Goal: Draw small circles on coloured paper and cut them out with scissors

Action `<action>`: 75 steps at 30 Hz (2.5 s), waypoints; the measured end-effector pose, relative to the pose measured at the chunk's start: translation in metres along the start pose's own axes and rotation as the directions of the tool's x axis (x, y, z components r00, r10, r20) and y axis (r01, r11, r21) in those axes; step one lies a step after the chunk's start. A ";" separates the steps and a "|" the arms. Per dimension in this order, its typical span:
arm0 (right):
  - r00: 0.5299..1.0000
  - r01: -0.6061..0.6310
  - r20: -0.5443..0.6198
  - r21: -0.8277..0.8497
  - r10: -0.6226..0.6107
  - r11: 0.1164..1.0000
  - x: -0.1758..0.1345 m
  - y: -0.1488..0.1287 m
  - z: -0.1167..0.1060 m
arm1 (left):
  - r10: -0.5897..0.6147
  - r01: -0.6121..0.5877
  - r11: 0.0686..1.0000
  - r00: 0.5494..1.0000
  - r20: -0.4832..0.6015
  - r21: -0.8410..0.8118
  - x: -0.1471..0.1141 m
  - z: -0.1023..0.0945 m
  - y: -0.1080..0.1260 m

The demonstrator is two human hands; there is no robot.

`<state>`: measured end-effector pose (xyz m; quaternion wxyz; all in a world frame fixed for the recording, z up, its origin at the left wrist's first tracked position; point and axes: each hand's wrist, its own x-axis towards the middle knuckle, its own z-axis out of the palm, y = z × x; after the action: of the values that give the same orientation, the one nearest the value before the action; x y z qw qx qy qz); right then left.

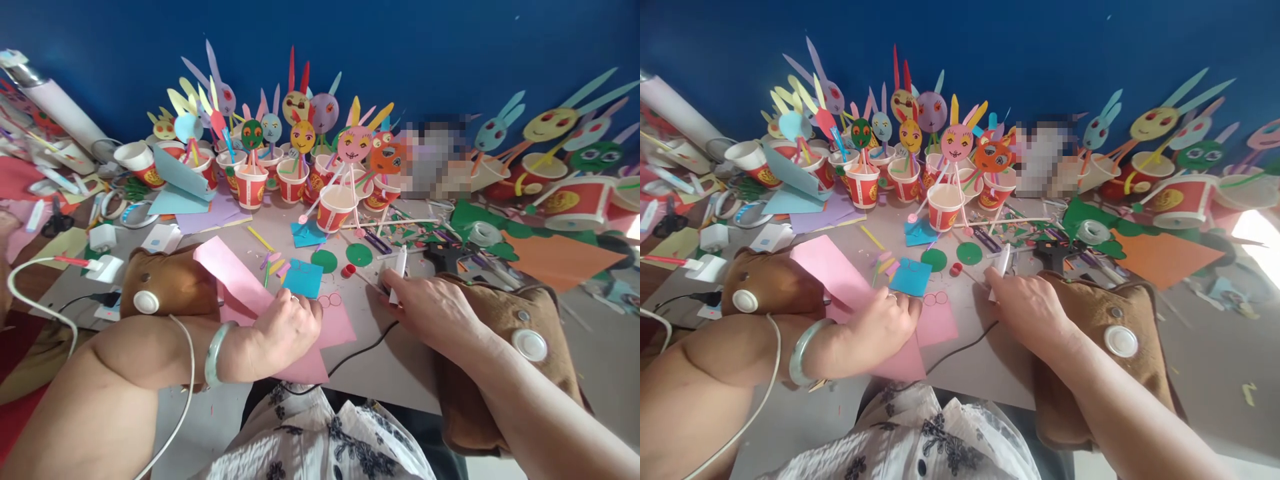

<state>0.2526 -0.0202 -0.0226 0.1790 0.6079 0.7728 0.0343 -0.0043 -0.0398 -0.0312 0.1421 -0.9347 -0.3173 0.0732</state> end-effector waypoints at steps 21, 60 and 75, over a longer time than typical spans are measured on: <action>0.997 0.011 -0.076 -0.010 -0.012 1.000 0.000 0.000 0.004 | -0.217 0.219 0.976 0.965 0.145 0.003 0.024 -0.022 -0.047; 0.947 0.311 -0.276 0.916 0.165 -0.254 -0.002 -0.012 -0.007 | -0.291 -0.161 -0.049 0.946 -0.140 -0.986 0.043 0.012 -0.042; 0.963 0.228 -0.209 0.968 0.168 -0.106 -0.005 -0.012 -0.012 | -0.353 -0.155 0.020 0.923 -0.152 -0.988 0.040 0.011 -0.039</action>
<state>0.2388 -0.0260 -0.0138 -0.4368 0.5089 0.5697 -0.4751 0.0024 0.0173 -0.0314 -0.4896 -0.7351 -0.3111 -0.3509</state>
